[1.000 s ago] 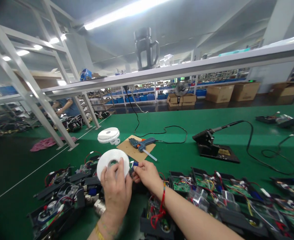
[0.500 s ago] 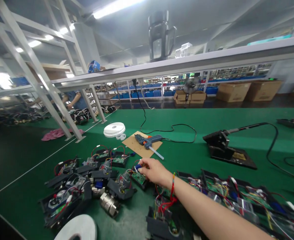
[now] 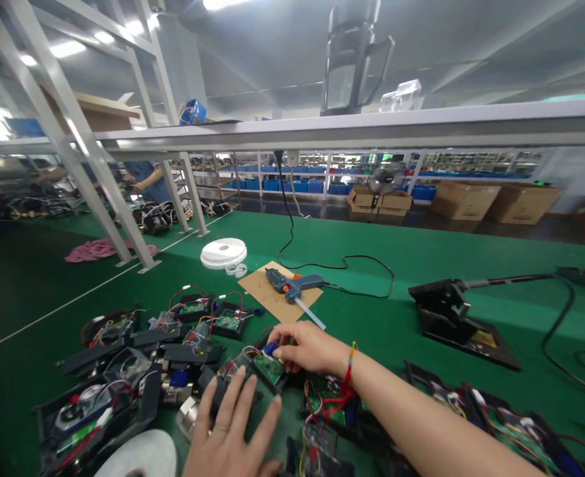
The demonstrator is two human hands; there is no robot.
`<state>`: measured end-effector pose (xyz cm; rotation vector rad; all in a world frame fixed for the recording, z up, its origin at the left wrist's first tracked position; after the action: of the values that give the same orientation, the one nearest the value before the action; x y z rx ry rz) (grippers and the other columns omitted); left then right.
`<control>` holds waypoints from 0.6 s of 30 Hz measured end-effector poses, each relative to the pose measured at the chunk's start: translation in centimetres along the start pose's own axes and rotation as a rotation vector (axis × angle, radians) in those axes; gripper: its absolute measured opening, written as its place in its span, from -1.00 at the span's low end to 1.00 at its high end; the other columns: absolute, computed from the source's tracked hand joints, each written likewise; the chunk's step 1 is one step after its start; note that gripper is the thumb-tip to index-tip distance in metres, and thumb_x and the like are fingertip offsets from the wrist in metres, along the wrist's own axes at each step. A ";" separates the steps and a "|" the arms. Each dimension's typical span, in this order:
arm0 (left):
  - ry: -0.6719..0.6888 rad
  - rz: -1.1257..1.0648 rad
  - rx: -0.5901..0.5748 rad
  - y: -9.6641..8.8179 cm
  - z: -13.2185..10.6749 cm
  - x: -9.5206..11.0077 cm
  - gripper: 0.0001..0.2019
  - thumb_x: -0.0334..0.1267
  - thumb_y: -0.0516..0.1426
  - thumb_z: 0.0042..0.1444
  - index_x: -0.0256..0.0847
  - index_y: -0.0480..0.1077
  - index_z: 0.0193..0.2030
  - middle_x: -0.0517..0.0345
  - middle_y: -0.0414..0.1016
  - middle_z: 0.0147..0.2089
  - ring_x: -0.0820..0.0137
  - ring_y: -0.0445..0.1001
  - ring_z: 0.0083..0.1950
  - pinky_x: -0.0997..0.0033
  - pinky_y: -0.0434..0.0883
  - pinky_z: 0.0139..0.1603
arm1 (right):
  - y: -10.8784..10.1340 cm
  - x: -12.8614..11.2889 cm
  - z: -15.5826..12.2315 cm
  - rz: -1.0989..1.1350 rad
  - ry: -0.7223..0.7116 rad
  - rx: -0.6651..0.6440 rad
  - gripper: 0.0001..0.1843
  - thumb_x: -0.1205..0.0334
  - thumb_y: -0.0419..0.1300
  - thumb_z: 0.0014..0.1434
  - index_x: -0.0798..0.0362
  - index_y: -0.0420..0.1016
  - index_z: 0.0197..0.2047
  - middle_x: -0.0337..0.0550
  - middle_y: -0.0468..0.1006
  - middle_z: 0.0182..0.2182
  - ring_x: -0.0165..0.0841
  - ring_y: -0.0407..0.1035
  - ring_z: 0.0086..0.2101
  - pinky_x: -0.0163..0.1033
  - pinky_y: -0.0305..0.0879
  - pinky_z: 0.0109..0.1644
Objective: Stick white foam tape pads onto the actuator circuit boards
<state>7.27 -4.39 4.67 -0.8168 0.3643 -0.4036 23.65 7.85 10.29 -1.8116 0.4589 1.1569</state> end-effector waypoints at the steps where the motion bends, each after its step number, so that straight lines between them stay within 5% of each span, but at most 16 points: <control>1: -0.002 -0.012 -0.038 0.6 1.1 0.5 -0.43 0.02 0.33 -0.04 0.11 0.42 0.16 -0.21 0.42 0.23 -0.15 0.24 0.36 -0.49 0.17 0.24 | -0.3 -0.2 0.0 -0.043 -0.010 -0.016 -0.86 0.24 0.15 0.16 0.02 0.47 -0.20 -0.30 0.44 -0.45 -0.41 0.40 -0.51 -0.34 0.35 -0.45; 4: 0.002 -0.040 -0.139 2.0 2.6 1.2 -0.41 -0.03 0.36 -0.07 0.11 0.44 0.16 -0.20 0.42 0.23 -0.19 0.14 0.41 -0.66 -0.01 0.25 | -1.1 -0.7 0.1 -0.206 -0.059 -0.066 -0.88 0.30 0.22 0.14 0.01 0.55 -0.23 -0.28 0.52 -0.45 -0.38 0.41 -0.44 -0.32 0.32 -0.34; 10: 0.078 0.019 -0.205 3.3 1.9 1.2 -0.39 0.02 0.42 -0.17 0.06 0.49 0.08 -0.27 0.43 0.21 -0.21 0.19 0.38 -0.73 -0.11 0.25 | -1.3 -1.0 0.3 -0.507 -0.161 -0.164 -0.85 0.36 0.31 0.16 -0.02 0.64 -0.19 -0.19 0.62 -0.25 -0.27 0.47 -0.21 -0.24 0.30 -0.09; 14: 0.103 0.046 -0.123 3.7 1.6 1.2 -0.43 0.08 0.38 -0.11 0.06 0.45 0.07 -0.21 0.51 0.14 -0.13 0.29 0.33 -0.64 -0.37 0.32 | -0.6 -0.8 0.0 -0.646 -0.204 -0.209 -0.87 0.31 0.31 0.22 -0.02 0.64 -0.14 -0.13 0.64 -0.24 -0.23 0.49 -0.21 -0.23 0.30 -0.12; 18: 0.068 0.026 0.007 3.7 1.7 1.1 -0.70 -0.01 0.22 0.13 0.03 0.46 -0.02 -0.14 0.58 0.02 -0.03 0.40 0.26 -0.57 -0.31 0.38 | -0.1 -0.7 0.1 -0.722 -0.231 -0.250 -0.89 0.28 0.31 0.24 0.01 0.64 -0.15 -0.09 0.65 -0.26 -0.19 0.50 -0.20 -0.19 0.28 -0.11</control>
<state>9.75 -1.56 2.79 -0.7923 0.4361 -0.4090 23.35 7.85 10.91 -1.7888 -0.4684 0.9075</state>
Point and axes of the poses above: each hand's wrist, its own z-axis towards the middle knuckle, its own y-axis out of the palm, x = y × z, the point moved 3 cm from there along z, towards the middle knuckle
